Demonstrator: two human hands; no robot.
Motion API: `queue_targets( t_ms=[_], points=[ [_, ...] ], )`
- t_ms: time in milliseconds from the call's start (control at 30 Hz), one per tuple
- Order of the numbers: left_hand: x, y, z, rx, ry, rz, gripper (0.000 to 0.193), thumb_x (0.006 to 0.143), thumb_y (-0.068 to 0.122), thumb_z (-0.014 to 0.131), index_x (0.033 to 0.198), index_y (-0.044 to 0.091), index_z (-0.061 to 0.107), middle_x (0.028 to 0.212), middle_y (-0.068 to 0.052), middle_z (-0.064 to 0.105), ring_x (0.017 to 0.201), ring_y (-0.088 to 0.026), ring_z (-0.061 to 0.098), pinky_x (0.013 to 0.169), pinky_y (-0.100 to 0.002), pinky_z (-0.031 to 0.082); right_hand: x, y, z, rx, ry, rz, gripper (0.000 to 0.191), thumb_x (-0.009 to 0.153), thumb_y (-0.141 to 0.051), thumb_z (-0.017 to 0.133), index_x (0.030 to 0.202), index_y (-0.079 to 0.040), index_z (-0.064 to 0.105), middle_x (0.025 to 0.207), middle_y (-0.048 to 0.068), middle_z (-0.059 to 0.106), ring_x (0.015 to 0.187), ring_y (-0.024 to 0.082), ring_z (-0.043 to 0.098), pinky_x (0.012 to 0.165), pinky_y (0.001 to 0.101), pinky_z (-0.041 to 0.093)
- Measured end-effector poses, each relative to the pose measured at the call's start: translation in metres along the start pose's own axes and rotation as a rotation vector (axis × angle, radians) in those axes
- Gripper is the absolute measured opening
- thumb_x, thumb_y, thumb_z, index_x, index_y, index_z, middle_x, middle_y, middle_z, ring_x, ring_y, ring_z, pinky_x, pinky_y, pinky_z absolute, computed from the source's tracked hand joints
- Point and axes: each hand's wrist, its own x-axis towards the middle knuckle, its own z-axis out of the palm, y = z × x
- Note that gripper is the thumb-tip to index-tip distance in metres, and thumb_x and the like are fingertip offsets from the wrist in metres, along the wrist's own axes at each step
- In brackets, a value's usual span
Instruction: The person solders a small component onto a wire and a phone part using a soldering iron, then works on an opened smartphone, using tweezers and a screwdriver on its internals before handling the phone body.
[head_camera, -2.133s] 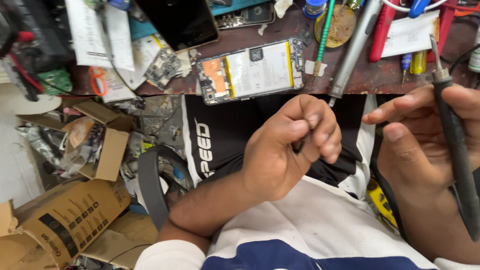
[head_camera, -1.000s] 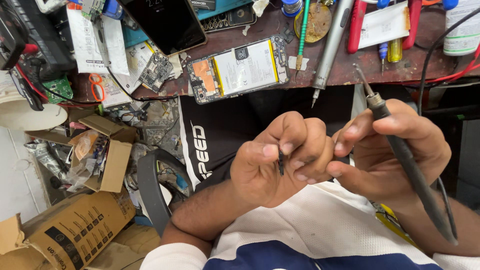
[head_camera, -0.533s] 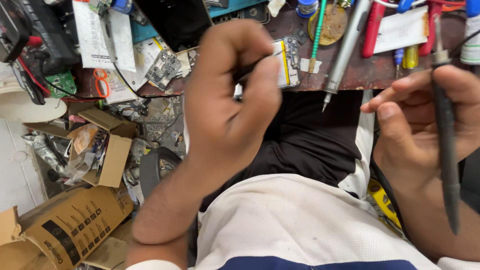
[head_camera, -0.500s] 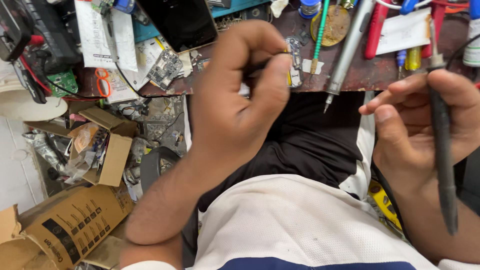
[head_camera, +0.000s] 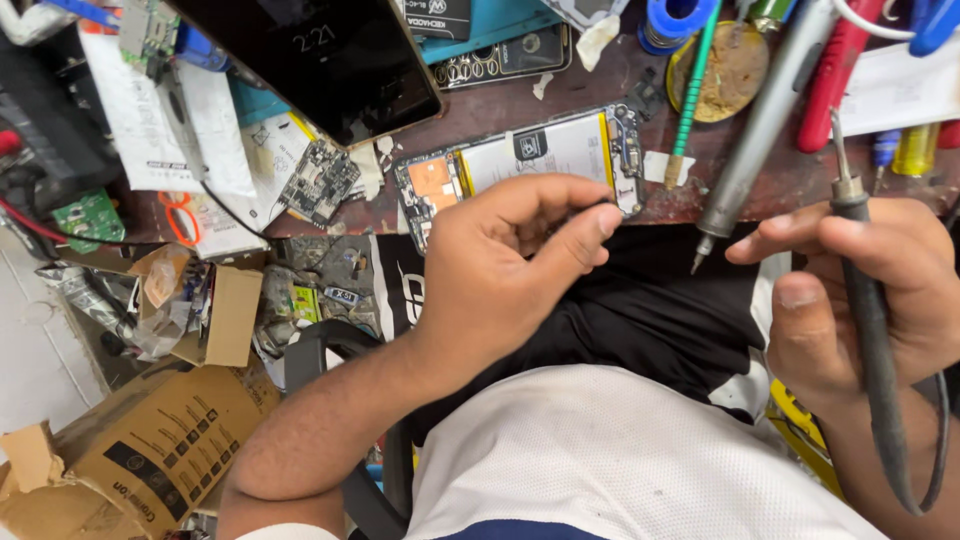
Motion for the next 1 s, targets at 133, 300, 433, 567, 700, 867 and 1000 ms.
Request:
queue_targets(
  t_ms=[133,300,433,567,700,867,1000],
  points=[
    [0.005,0.004,-0.008,0.339,0.012,0.119,0.013,0.103,0.009,0.074,0.111,0.000,0.072,0.099,-0.002,0.070,0.081,-0.003,0.063,0.070,-0.018,0.052,0.004,-0.001,0.003,-0.094,-0.024,0.038,0.031,0.113,-0.022,0.057,0.138,-0.005,0.049,0.119,0.016,0.059,0.081,0.018,0.066,0.082,0.0335,0.064],
    [0.019,0.014,-0.009,0.388,-0.030,0.127,0.013,0.099,0.011,0.072,0.108,0.002,0.069,0.101,-0.004,0.065,0.082,-0.008,0.063,0.071,-0.021,0.054,0.007,0.002,0.012,-0.030,0.040,0.059,0.038,0.112,-0.035,0.049,0.134,-0.004,0.049,0.121,0.021,0.059,0.076,0.022,0.068,0.068,0.0284,0.063],
    [0.037,0.018,-0.015,0.975,-0.090,0.849,0.017,0.092,0.002,0.078,0.105,-0.004,0.070,0.091,-0.012,0.066,0.081,-0.024,0.065,0.071,-0.035,0.054,0.011,0.014,0.021,0.076,0.098,-0.067,0.049,0.112,-0.047,0.038,0.132,-0.005,0.053,0.118,0.016,0.058,0.083,0.027,0.066,0.076,0.0356,0.066],
    [0.046,0.008,-0.025,1.237,-0.179,1.174,0.020,0.091,-0.006,0.077,0.107,-0.013,0.069,0.093,-0.015,0.066,0.080,-0.021,0.065,0.065,-0.032,0.054,0.010,0.014,0.007,0.024,0.031,0.054,0.037,0.111,-0.038,0.046,0.126,-0.005,0.054,0.118,0.020,0.061,0.075,0.018,0.065,0.081,0.0374,0.065],
    [0.045,-0.011,-0.025,1.357,-0.091,1.188,0.015,0.094,-0.010,0.080,0.105,-0.011,0.070,0.094,-0.011,0.064,0.080,-0.018,0.062,0.065,-0.031,0.052,0.011,0.024,-0.007,-0.095,-0.137,0.020,0.023,0.104,-0.017,0.062,0.124,-0.012,0.052,0.114,0.019,0.068,0.086,0.024,0.074,0.084,0.0354,0.064],
    [0.048,-0.017,-0.023,1.320,-0.032,1.113,0.017,0.092,-0.007,0.079,0.106,-0.012,0.071,0.093,-0.011,0.063,0.077,-0.018,0.061,0.063,-0.030,0.049,0.019,0.020,0.000,-0.213,-0.170,0.035,0.035,0.097,0.005,0.070,0.123,-0.009,0.050,0.112,0.017,0.069,0.092,0.025,0.075,0.083,0.0342,0.063],
    [0.049,-0.015,-0.022,1.319,-0.043,1.058,0.022,0.090,-0.005,0.077,0.109,-0.013,0.070,0.094,-0.013,0.064,0.077,-0.020,0.062,0.062,-0.032,0.049,0.031,0.006,0.004,-0.303,-0.235,0.139,0.035,0.095,0.002,0.074,0.122,-0.010,0.054,0.111,0.015,0.070,0.093,0.023,0.074,0.083,0.0326,0.062]
  ],
)
